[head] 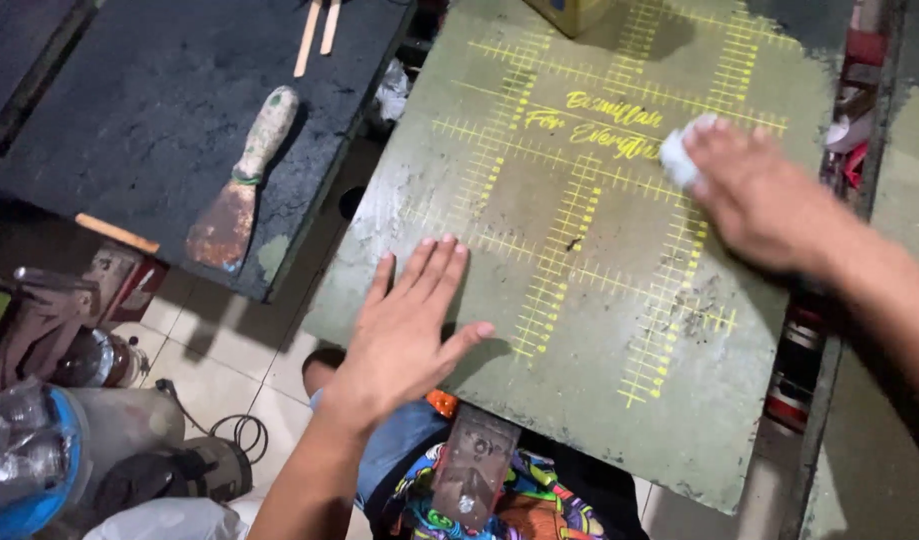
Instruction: The person pours a liquid from a yellow bottle onto a white cloth and wipes a dark tabletop. They then use the cloth to wipe a green cutting mat and a metal scraper tool.
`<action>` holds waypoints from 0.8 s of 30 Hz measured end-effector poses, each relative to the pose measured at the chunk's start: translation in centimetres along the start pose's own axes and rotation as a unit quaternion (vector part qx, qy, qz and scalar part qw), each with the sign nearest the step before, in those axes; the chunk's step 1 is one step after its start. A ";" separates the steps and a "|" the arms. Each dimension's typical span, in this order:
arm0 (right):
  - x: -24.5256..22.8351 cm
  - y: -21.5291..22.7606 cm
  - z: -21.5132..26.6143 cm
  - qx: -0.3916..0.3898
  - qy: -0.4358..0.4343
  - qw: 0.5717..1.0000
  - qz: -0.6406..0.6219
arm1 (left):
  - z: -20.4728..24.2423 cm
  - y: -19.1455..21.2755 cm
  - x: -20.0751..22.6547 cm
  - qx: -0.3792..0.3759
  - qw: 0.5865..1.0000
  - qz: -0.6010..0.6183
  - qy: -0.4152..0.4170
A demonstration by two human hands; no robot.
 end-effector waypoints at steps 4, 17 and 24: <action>-8.8 -1.7 6.0 0.086 0.243 0.965 -0.040 | 2.9 1.7 -2.3 0.064 0.995 0.047 0.065; -4.0 4.7 -7.9 0.048 -0.028 0.998 -0.035 | 9.1 1.3 -5.0 0.145 0.971 0.106 0.160; -23.2 -2.5 0.5 0.236 0.441 0.866 -0.022 | 9.9 0.9 -6.6 0.298 0.887 0.311 0.167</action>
Point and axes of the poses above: each hand's wrist, its own z-axis away from the middle knuckle, its own y-axis out of the back of the hand, x = y × z, the point moved 1 cm from there along -z, towards the middle knuckle, and after that the axes turned 13 degrees about z, right-handed, at the moved point
